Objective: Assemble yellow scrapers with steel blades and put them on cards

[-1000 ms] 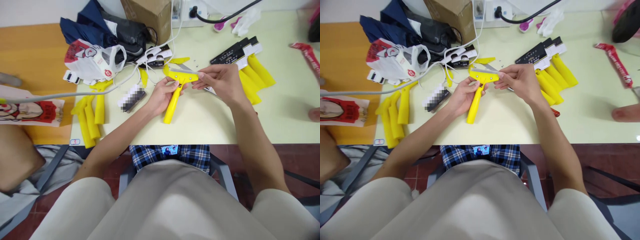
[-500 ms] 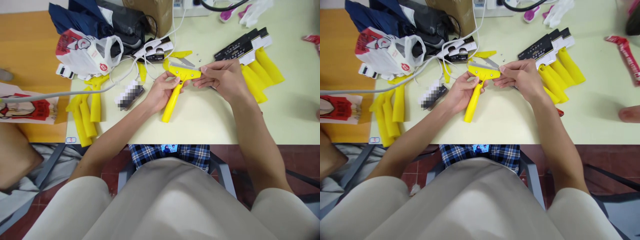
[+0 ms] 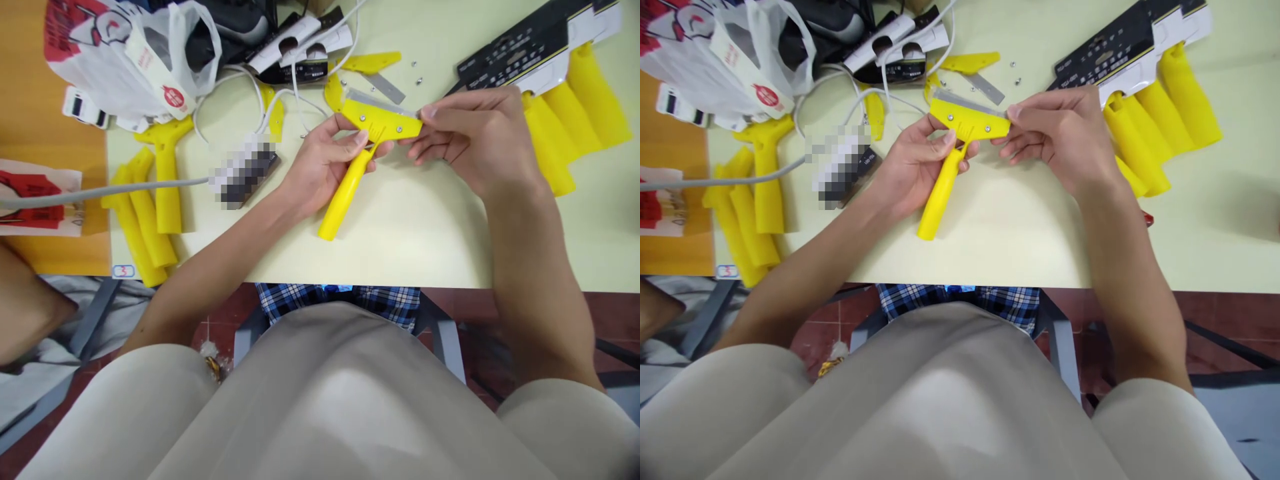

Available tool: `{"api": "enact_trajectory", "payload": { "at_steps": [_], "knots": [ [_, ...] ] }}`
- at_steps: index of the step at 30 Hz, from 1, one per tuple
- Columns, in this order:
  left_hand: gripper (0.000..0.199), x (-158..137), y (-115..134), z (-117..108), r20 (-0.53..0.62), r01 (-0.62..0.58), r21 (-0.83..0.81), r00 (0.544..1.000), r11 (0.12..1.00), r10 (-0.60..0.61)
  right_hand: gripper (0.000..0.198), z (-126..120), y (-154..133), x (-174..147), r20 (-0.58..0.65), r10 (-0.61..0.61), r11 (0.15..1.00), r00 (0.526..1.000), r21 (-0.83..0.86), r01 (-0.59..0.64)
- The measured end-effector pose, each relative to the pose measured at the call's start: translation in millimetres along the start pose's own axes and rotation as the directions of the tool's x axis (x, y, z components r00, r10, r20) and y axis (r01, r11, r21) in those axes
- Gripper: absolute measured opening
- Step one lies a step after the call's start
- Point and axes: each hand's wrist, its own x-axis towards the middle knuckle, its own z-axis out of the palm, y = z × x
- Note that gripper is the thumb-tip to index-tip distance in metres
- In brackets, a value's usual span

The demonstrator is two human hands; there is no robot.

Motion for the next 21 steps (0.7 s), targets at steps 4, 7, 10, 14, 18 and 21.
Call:
{"api": "enact_trajectory", "payload": {
  "at_steps": [4, 7, 10, 14, 18, 21],
  "knots": [
    [0.014, 0, 0, 0, 0.067, -0.051, 0.007, 0.996, 0.999, 0.051, 0.03, -6, -15, -16, -0.041, -0.156, 0.928, 0.987, -0.348, 0.132],
    [0.018, -1, 1, -1, 0.159, -0.096, 0.021, 0.983, 0.995, 0.092, 0.048, -35, -14, -45, 0.038, -0.318, 0.595, 0.947, -0.77, 0.23],
    [0.024, 0, 1, -2, 0.179, -0.1, 0.04, 0.98, 0.994, 0.092, 0.063, -75, 8, -77, 0.137, -0.384, 0.144, 0.913, -0.968, 0.206],
    [0.019, 1, -2, -5, 0.224, -0.119, -0.013, 0.967, 0.993, 0.119, 0.042, -108, 39, -100, 0.167, -0.398, -0.056, 0.902, -0.986, 0.158],
    [0.017, 0, -3, -5, 0.237, -0.133, -0.075, 0.96, 0.988, 0.147, 0.033, -109, 43, -101, 0.143, -0.382, -0.086, 0.913, -0.989, 0.119],
    [0.021, 0, 0, -3, 0.207, -0.127, -0.082, 0.968, 0.989, 0.141, 0.034, -102, 37, -103, 0.063, -0.303, -0.119, 0.951, -0.993, 0.028]
  ]
}}
